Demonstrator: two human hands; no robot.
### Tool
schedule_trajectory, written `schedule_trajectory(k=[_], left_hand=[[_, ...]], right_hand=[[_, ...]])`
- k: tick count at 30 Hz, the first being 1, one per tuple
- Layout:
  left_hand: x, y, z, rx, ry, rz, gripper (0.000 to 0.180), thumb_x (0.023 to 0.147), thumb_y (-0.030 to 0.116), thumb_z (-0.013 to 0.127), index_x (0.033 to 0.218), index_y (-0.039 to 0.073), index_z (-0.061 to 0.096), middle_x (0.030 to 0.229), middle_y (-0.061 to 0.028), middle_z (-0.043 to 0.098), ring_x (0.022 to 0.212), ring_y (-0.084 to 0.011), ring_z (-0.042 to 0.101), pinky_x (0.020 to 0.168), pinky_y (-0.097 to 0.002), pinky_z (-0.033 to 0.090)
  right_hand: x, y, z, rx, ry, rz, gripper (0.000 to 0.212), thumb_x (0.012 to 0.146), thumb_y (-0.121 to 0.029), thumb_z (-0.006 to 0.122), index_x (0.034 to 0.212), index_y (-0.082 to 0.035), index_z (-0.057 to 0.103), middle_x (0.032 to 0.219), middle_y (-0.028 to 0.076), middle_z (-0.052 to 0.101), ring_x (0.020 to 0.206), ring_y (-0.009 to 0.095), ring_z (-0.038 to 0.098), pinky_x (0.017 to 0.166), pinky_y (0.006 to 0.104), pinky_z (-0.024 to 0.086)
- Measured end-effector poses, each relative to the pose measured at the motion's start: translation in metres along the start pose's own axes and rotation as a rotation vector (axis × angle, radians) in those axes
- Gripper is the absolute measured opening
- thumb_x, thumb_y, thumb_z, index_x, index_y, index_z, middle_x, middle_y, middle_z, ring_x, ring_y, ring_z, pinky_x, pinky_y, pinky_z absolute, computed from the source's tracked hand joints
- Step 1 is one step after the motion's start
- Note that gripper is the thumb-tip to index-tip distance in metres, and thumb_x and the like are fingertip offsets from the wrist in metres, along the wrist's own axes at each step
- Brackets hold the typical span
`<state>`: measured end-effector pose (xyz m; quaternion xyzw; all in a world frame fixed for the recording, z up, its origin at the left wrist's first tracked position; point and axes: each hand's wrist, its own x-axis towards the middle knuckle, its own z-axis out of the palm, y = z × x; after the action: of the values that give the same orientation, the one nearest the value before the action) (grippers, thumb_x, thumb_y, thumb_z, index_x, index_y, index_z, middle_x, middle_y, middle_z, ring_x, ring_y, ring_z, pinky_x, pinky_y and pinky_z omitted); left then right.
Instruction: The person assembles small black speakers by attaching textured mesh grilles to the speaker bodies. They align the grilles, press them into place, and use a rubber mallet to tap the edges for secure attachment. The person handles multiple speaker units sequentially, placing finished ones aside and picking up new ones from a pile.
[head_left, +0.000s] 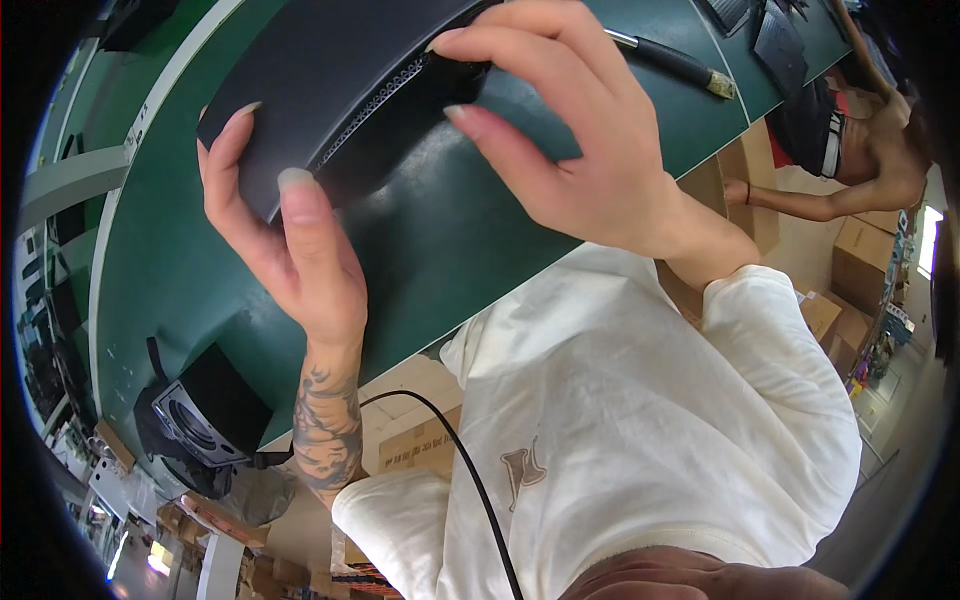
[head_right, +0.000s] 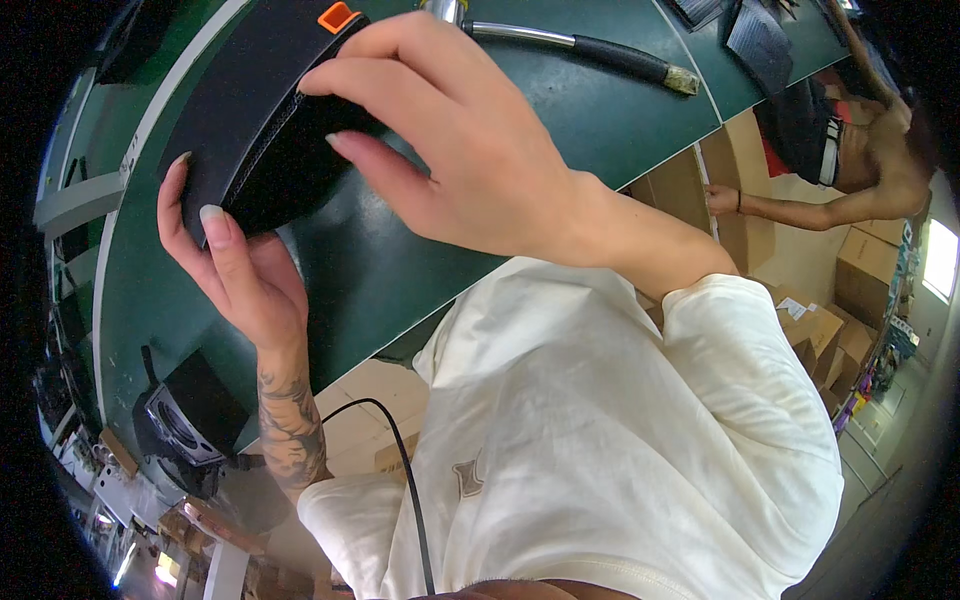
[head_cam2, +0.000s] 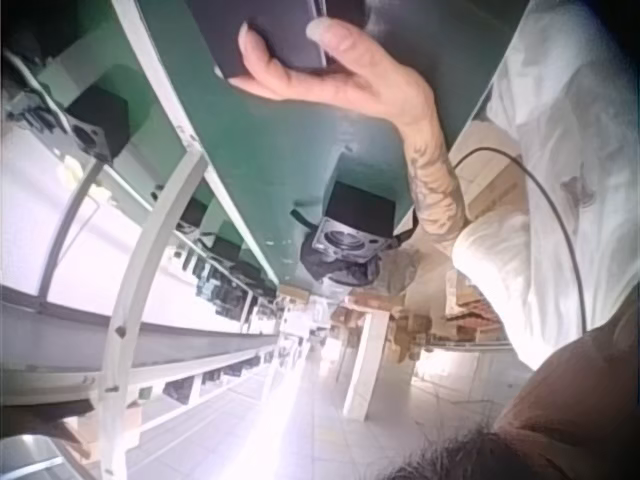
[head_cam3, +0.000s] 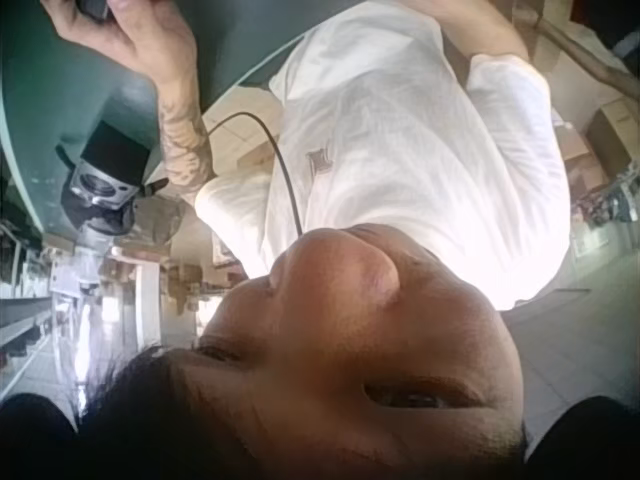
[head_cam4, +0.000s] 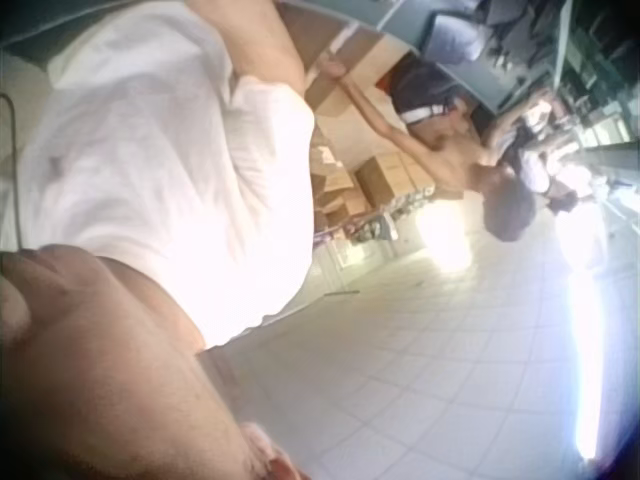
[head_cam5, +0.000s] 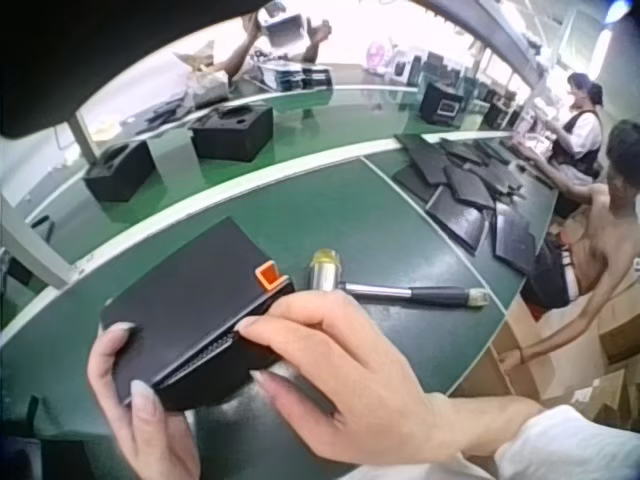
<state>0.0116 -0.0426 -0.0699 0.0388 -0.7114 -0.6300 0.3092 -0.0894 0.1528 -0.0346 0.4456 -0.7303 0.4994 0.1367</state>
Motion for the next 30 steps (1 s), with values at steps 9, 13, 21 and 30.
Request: schedule_trajectory(k=[9,13,21,30], left_hand=[[0.003,0.004,0.005,0.022,0.023,-0.037,0.049,0.109,0.022,0.047,0.153,0.005,0.033,0.149,-0.0204,0.045,0.134,-0.0287,0.052,0.115,-0.0435,0.042],[0.006,0.011,0.01,0.003,0.069,-0.119,0.049,0.107,0.02,0.054,0.15,0.005,0.037,0.144,-0.0202,0.049,0.129,-0.0262,0.055,0.11,-0.0406,0.046],[0.017,0.032,0.038,0.009,0.199,-0.233,0.06,0.096,0.009,0.073,0.147,0.006,0.042,0.138,-0.0171,0.056,0.113,-0.0223,0.064,0.098,-0.0349,0.054],[0.014,0.032,0.036,-0.055,0.211,-0.236,0.066,0.095,0.006,0.074,0.151,0.008,0.04,0.138,-0.015,0.055,0.121,-0.0198,0.059,0.106,-0.0346,0.047]], right_hand=[[0.016,0.003,0.0,0.006,-0.011,-0.046,0.04,0.079,0.011,0.067,0.117,0.0,0.059,0.106,0.017,0.054,0.094,0.034,0.055,0.083,0.0393,0.046],[0.016,0.003,0.002,0.023,0.002,-0.048,0.04,0.08,0.009,0.067,0.117,0.0,0.057,0.106,0.018,0.053,0.094,0.034,0.054,0.083,0.0405,0.045],[0.006,0.01,0.007,0.059,0.044,-0.015,0.04,0.083,0.006,0.066,0.122,0.001,0.059,0.108,0.018,0.057,0.097,0.031,0.059,0.086,0.0372,0.049],[0.004,0.054,-0.071,-0.283,-0.215,0.057,0.039,0.088,0.0,0.067,0.127,0.001,0.061,0.109,0.018,0.061,0.1,0.03,0.063,0.089,0.0349,0.051]])
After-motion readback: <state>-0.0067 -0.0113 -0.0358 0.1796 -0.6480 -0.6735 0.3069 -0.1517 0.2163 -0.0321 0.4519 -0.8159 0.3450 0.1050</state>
